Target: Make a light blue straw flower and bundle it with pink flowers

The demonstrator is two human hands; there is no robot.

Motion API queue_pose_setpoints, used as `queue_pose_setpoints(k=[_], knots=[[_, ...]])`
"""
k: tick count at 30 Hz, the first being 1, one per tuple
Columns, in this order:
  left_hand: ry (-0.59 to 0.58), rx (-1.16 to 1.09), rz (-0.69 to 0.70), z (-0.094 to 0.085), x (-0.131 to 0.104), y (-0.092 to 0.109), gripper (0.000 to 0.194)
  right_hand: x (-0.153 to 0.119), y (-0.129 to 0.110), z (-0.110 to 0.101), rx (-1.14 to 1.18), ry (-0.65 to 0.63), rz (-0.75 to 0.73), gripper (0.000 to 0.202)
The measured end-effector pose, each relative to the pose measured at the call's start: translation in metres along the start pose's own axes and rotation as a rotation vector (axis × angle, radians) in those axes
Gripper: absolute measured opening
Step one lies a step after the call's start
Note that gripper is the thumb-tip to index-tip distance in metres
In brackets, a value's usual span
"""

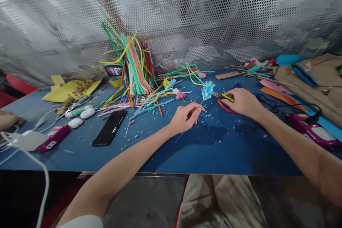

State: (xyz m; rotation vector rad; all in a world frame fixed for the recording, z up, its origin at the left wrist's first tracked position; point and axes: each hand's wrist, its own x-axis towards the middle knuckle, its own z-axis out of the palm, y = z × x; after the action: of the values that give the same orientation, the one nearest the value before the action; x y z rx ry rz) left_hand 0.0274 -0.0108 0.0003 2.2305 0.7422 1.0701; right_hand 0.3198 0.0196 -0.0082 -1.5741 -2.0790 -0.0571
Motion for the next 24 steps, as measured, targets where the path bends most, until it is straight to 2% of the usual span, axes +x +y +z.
queue_pose_setpoints(k=[2, 3, 5, 7, 9, 12, 16, 18, 21, 24], knots=[[-0.039, 0.012, -0.006, 0.001, 0.0, 0.001, 0.028, -0.002, -0.015, -0.002, 0.178, 0.024, -0.122, 0.026], [-0.052, 0.014, -0.006, 0.002, 0.0, 0.001, 0.029, -0.004, -0.026, -0.003, 0.314, -0.01, -0.162, 0.024], [-0.068, 0.012, -0.004, 0.003, 0.0, 0.002, 0.03, -0.01, -0.05, -0.004, 0.601, -0.2, -0.224, 0.028], [-0.076, 0.004, 0.0, 0.004, 0.0, 0.003, 0.03, -0.017, -0.069, -0.001, 0.832, -0.28, -0.181, 0.03], [-0.071, 0.016, -0.006, 0.003, 0.0, 0.005, 0.031, -0.022, -0.079, 0.005, 0.998, -0.228, -0.089, 0.029], [-0.086, 0.091, -0.034, 0.002, 0.001, 0.006, 0.04, -0.025, -0.081, 0.015, 1.133, -0.152, 0.016, 0.024], [-0.166, 0.172, -0.054, 0.002, 0.002, 0.005, 0.044, -0.023, -0.079, 0.017, 1.159, -0.095, 0.088, 0.02], [-0.157, 0.219, -0.056, -0.001, 0.005, 0.001, 0.046, -0.02, -0.077, 0.011, 1.158, -0.03, 0.11, 0.019], [-0.03, 0.327, -0.091, -0.018, 0.016, -0.012, 0.042, -0.011, -0.064, -0.004, 1.195, 0.143, 0.144, 0.019], [0.151, 0.479, -0.174, -0.047, 0.027, -0.034, 0.03, 0.0, -0.04, -0.023, 1.217, 0.328, 0.14, 0.02]])
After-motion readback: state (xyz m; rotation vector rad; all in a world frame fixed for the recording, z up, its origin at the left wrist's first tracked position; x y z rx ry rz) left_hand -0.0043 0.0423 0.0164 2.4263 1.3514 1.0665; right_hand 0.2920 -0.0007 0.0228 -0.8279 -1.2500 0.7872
